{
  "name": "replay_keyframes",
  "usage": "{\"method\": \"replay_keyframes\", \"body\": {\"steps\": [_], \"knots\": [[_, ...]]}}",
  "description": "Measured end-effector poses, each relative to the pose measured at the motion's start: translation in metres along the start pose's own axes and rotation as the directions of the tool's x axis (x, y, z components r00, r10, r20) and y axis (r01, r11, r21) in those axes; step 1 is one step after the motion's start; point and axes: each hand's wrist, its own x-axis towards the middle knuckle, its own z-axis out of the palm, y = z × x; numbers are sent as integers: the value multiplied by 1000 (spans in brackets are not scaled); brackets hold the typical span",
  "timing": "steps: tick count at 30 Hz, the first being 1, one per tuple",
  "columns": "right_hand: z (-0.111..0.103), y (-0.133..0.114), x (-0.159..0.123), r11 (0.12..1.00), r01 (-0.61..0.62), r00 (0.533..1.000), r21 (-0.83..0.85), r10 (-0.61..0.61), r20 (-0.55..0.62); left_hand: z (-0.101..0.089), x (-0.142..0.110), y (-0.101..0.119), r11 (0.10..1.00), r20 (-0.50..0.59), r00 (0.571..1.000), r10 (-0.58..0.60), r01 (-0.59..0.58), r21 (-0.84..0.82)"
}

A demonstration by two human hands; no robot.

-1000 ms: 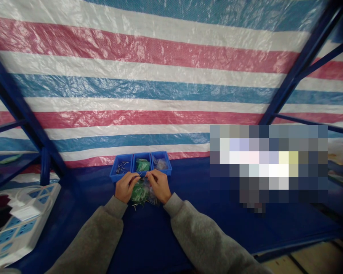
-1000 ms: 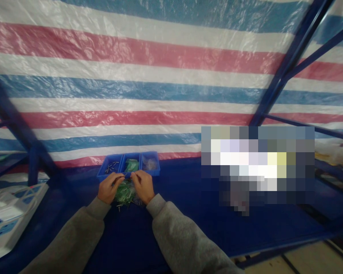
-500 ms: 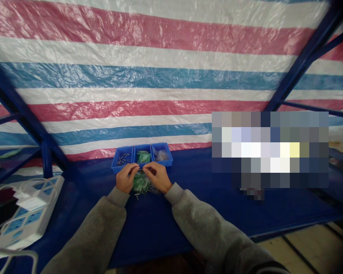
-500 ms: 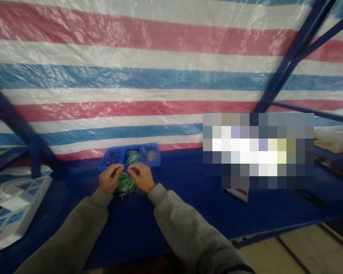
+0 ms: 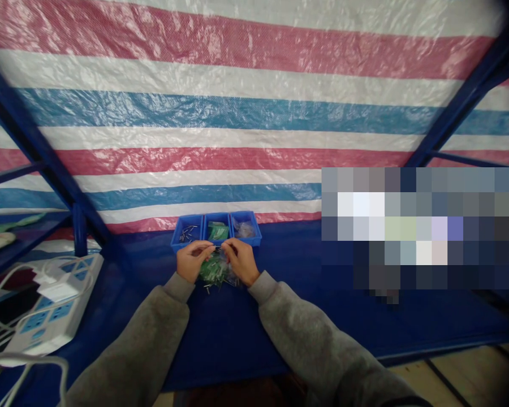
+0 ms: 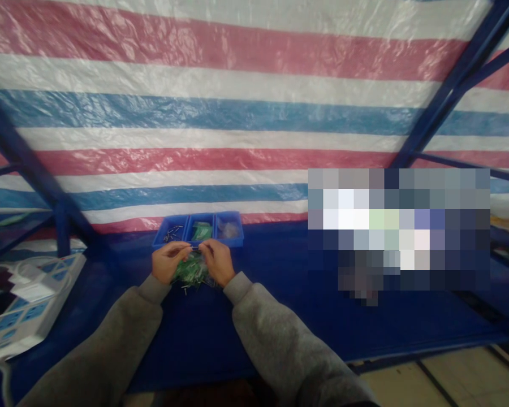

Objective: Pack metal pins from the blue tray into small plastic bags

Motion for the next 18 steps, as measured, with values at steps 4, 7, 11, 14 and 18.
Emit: {"method": "replay_keyframes", "body": {"steps": [4, 7, 11, 14, 18], "knots": [[0, 1, 0, 1000, -19, 1000, -6, 19, -24, 3, 1, 5, 991, 37, 996, -76, 79, -111], [0, 2, 0, 1000, -19, 1000, -5, 19, -18, 3, 1, 8, 987, 52, 993, -103, 109, -118], [0, 2, 0, 1000, -20, 999, -10, 20, -27, 2, 2, 12, 987, 50, 997, -64, 71, -145], [0, 1, 1, 999, -40, 998, -5, 39, -55, 2, 2, 14, 980, 36, 999, -30, 37, -196], [0, 0, 2, 999, -51, 996, 18, 52, -70, 0, 2, 11, 994, 19, 1000, -10, 12, -108]]}}
